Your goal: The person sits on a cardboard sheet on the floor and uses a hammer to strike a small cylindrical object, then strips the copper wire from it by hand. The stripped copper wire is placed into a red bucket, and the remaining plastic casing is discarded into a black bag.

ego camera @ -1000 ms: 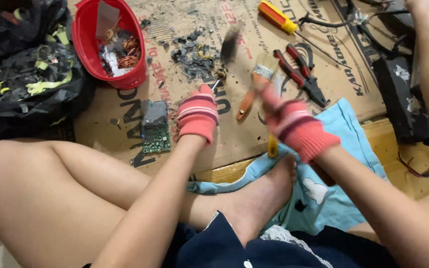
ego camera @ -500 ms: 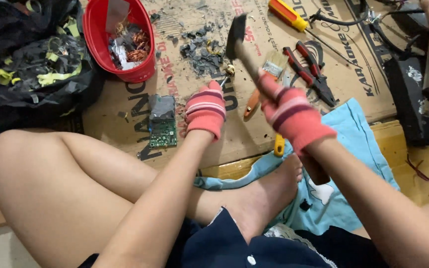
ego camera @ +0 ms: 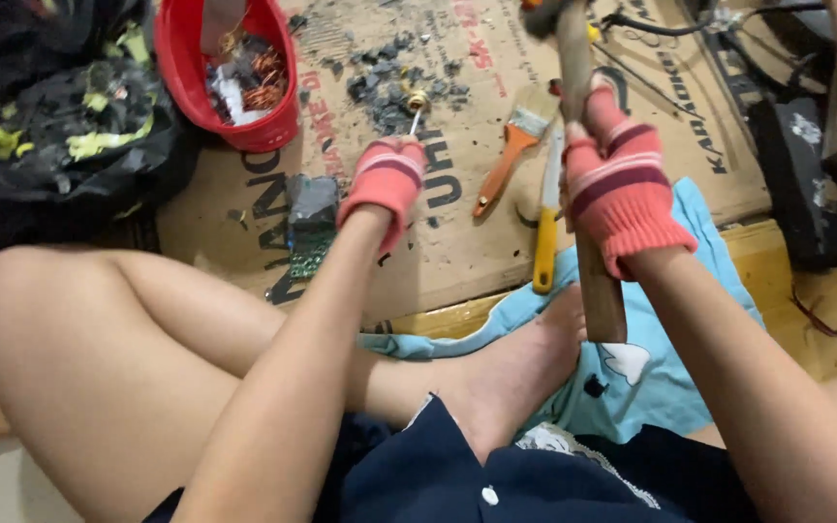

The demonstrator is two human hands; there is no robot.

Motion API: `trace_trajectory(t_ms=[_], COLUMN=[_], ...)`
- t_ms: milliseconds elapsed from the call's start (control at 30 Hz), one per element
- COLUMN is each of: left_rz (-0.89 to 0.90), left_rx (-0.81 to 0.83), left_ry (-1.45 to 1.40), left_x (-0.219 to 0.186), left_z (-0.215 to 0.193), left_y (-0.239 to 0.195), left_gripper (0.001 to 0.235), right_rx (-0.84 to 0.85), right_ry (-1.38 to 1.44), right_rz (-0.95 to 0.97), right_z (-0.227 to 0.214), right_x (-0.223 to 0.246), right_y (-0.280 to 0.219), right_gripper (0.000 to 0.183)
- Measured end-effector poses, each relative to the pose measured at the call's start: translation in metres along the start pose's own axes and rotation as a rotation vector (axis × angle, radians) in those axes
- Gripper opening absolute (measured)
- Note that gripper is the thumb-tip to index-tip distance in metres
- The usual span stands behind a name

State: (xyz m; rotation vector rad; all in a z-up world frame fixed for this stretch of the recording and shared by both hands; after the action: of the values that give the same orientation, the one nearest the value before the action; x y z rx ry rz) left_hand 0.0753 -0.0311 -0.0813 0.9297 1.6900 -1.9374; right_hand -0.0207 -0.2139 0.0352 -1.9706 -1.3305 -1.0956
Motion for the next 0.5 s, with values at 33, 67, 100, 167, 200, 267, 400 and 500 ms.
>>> trace_trajectory(t_ms=[33, 67, 100, 167, 200, 267, 400, 500], left_rz=[-0.021, -0.044, -0.041, -0.088, -0.088, -0.233, -0.213, -0.216], left_rx=[0.033, 0.051, 0.046, 0.091, 0.097, 0.674, 0.544, 0.347], left_ry=[-0.049, -0.108, -0.110, -0.217, -0.214, -0.204, -0.288, -0.256], left_x=[-0.003, -0.004, -0.004, -0.003, 0.000, 0.011, 0.018, 0.014], left_z=[0.003, 0.000, 0.000, 0.007, 0.002, 0.005, 0.007, 0.014], left_y=[0.000, -0.002, -0.005, -0.011, 0.015, 0.060, 0.050, 0.026], left_gripper=[0.021, 0.021, 0.021, 0.023, 0.023, 0.039, 0.042, 0.039], right_rx=[-0.031, -0.044, -0.040, -0.084, -0.089, 0.297, 0.006, -0.022], right_ry=[-0.001, 0.000, 0.004, -0.019, -0.023, -0.442, 0.073, -0.205], right_rz=[-0.125, -0.257, -0.261, -0.569, -0.567, -0.066, 0.057, -0.307], right_z=[-0.008, -0.010, -0.005, 0.001, 0.004, 0.022, 0.023, 0.001], right_x=[0.009, 0.019, 0.008, -0.007, -0.017, -0.054, -0.064, 0.004], right_y=[-0.002, -0.004, -0.006, -0.015, -0.013, -0.007, 0.005, 0.000], right_gripper=[0.048, 0.046, 0.046, 0.044, 0.044, 0.040, 0.040, 0.035])
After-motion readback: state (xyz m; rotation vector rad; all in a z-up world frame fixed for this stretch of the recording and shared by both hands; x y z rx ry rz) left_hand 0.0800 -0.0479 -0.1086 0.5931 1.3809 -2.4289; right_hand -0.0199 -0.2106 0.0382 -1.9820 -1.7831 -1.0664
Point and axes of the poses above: each hand's wrist, its own y-axis towards the middle knuckle, its own z-axis out of the palm, x = y × z, the point moved 3 cm from there along y, towards the middle knuckle, and after that the axes turned 6 degrees about y, right-handed, at the moved point
